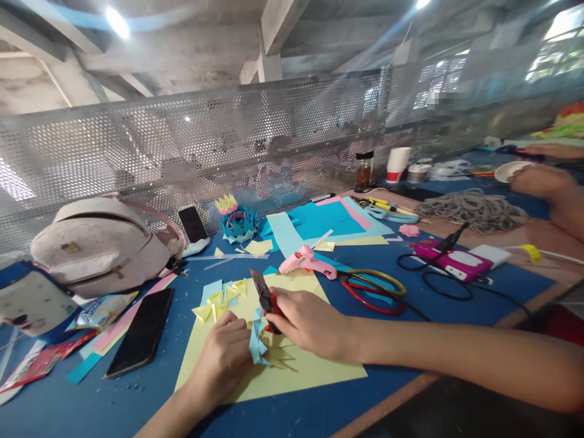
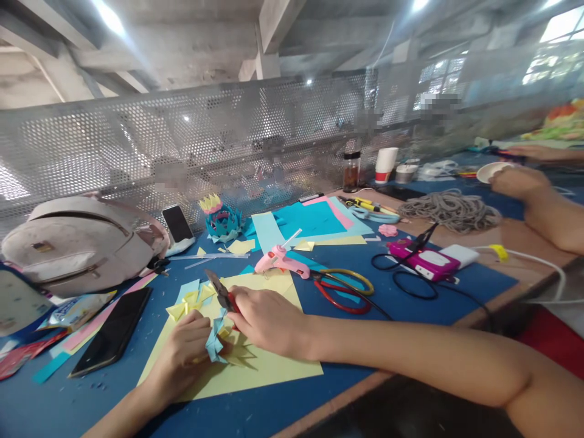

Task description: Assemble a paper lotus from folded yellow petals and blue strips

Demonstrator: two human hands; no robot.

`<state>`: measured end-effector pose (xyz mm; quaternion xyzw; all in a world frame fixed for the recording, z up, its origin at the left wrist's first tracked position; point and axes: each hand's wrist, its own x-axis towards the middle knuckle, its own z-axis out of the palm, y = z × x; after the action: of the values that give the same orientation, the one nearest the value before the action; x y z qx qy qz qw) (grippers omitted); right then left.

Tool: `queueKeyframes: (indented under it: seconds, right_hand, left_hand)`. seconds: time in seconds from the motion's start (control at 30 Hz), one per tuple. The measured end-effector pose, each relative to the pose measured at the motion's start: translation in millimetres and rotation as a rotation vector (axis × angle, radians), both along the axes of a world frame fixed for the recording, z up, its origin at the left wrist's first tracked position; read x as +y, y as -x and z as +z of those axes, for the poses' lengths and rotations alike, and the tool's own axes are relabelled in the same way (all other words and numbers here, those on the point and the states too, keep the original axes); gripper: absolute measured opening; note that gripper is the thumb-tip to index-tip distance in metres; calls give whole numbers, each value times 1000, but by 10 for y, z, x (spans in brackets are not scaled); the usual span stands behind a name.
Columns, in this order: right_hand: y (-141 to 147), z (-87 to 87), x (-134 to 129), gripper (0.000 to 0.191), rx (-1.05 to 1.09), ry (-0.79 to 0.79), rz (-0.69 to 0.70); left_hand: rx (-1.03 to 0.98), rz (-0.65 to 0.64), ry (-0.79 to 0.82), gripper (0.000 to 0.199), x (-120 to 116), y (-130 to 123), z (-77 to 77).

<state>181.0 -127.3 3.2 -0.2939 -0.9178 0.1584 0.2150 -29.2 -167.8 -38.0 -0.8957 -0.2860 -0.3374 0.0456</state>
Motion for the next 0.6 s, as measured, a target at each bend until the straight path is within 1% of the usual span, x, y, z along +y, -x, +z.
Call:
queueKeyframes:
  seconds: [0.2,0.4,0.6]
  right_hand:
    - [23,56,28,11,-9,20,-9]
    - [17,22,41,12,11,55,7]
    - [25,-5,46,12,-5,-6,-24]
  left_hand:
    - [-19,7,8,24,1,-1,-11]
    - [-2,1,13,25,1,16,-13]
    - [-32,-7,14,25,9,1,5]
